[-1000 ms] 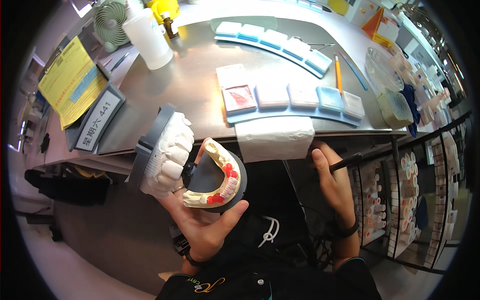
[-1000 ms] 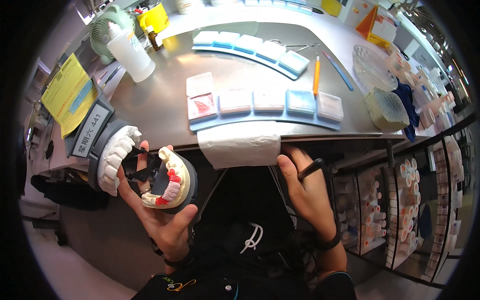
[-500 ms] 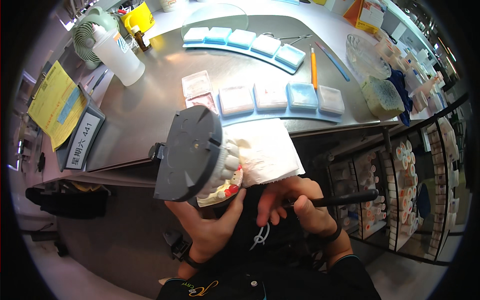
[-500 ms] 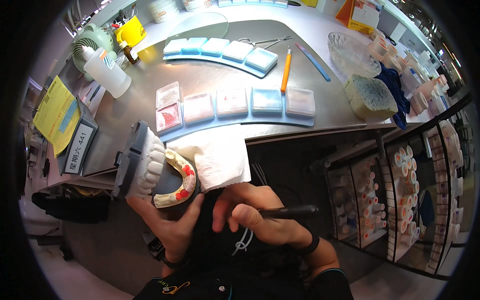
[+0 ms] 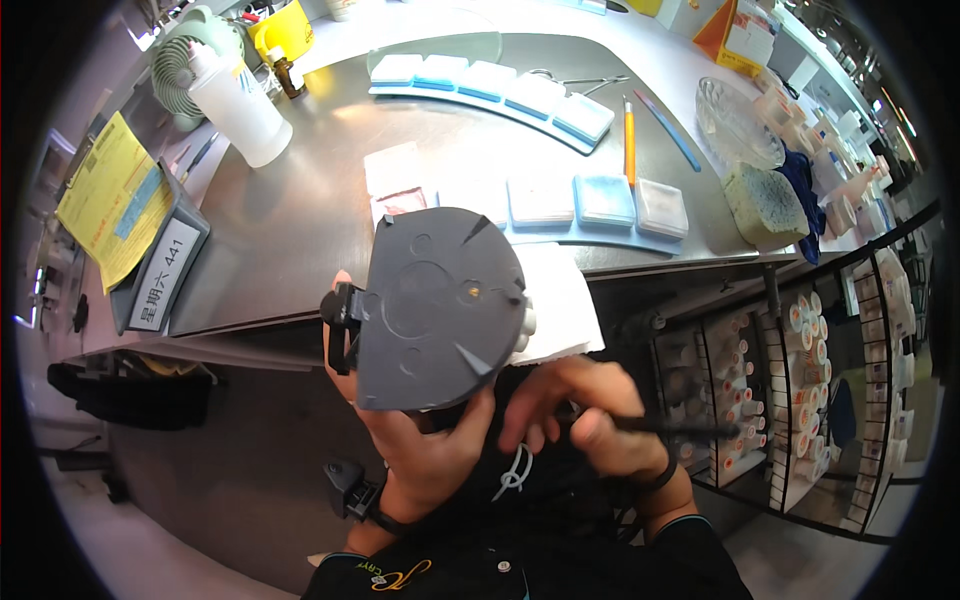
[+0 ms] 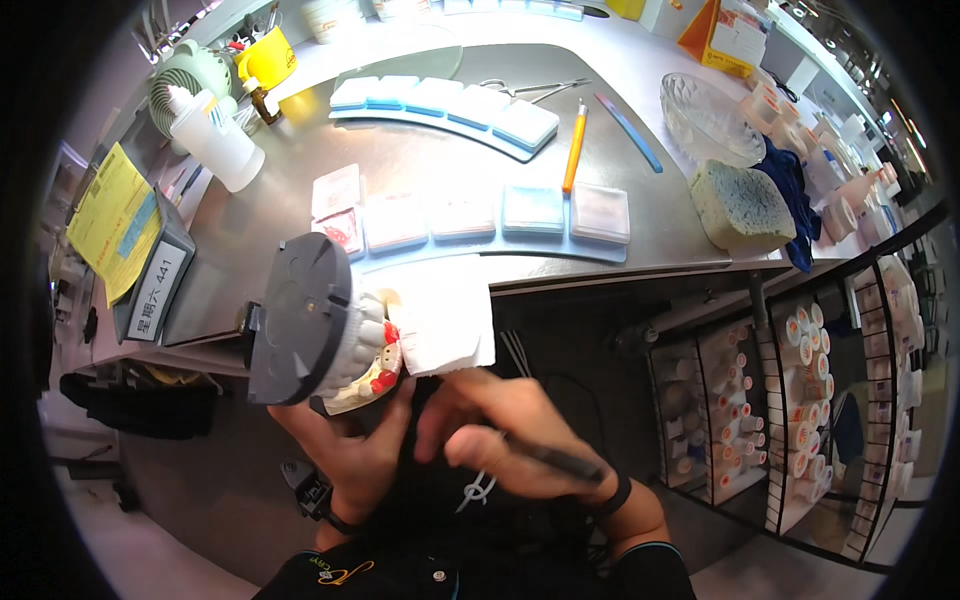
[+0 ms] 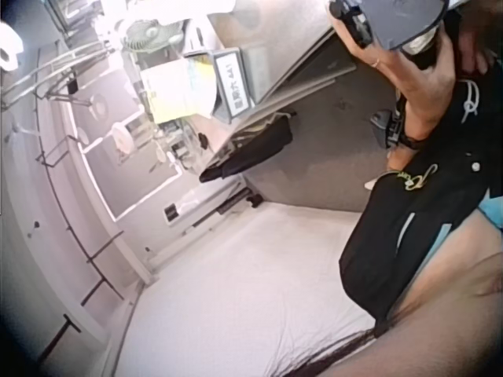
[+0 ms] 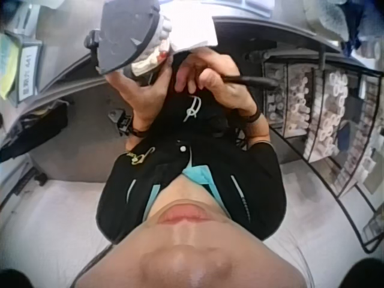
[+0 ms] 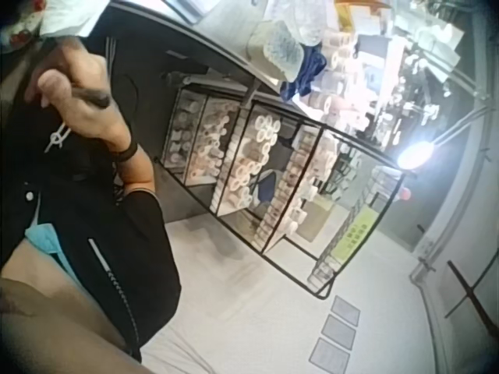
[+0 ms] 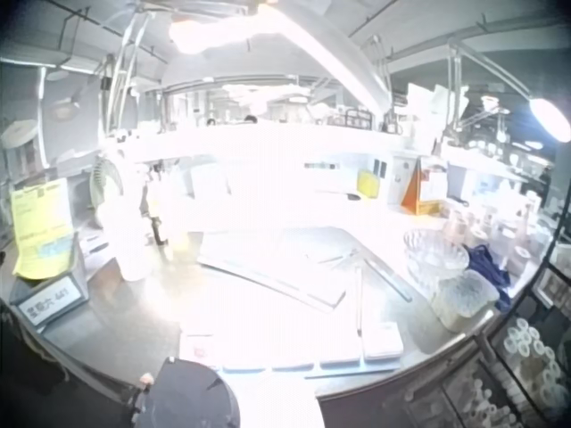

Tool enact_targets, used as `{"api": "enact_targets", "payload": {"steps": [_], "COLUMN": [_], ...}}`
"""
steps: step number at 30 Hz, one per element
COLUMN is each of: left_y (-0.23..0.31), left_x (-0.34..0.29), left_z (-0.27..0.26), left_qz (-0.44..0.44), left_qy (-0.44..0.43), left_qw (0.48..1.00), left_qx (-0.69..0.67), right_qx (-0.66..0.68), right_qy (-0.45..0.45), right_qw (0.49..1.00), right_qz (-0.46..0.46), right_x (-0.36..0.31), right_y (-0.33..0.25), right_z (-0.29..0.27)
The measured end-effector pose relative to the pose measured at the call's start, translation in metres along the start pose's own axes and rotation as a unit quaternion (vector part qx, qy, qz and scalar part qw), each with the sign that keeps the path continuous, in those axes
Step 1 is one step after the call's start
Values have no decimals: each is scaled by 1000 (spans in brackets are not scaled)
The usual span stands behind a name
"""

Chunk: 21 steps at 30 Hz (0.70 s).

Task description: Applying a glaze or stain to a dental prosthesis using a fine brush.

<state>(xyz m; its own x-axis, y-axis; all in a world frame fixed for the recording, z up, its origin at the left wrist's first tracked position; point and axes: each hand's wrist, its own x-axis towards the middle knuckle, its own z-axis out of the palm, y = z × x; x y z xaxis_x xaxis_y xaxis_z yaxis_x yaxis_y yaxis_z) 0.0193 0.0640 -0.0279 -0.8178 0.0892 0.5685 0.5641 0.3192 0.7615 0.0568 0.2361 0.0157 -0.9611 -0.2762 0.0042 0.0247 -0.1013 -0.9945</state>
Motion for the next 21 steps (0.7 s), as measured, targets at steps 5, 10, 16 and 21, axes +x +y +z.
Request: {"api": "enact_targets", "payload": {"steps": [5,10,16,21], "left_y": [31,39,44,47], "left_x": [13,16,8,5], "left_z": [-18,-35,-47,-50], "left_qz": [-154,-268,-293,-324], "left_qy": [19,-23,-64,-107], "left_qw": [908,839,791,735], "left_qx": [-389,-473,-534,-585], "right_qx": [-138,-190,-246,-325], "right_qy": [250,329,313,292], "right_qw": [958,925,917,868], "right_qz": [-20,8,12,-237], "right_x": [-10,-24,-24,-1], "right_y": [4,-3,-17,-21], "right_z": [-26,-20,6,13]}}
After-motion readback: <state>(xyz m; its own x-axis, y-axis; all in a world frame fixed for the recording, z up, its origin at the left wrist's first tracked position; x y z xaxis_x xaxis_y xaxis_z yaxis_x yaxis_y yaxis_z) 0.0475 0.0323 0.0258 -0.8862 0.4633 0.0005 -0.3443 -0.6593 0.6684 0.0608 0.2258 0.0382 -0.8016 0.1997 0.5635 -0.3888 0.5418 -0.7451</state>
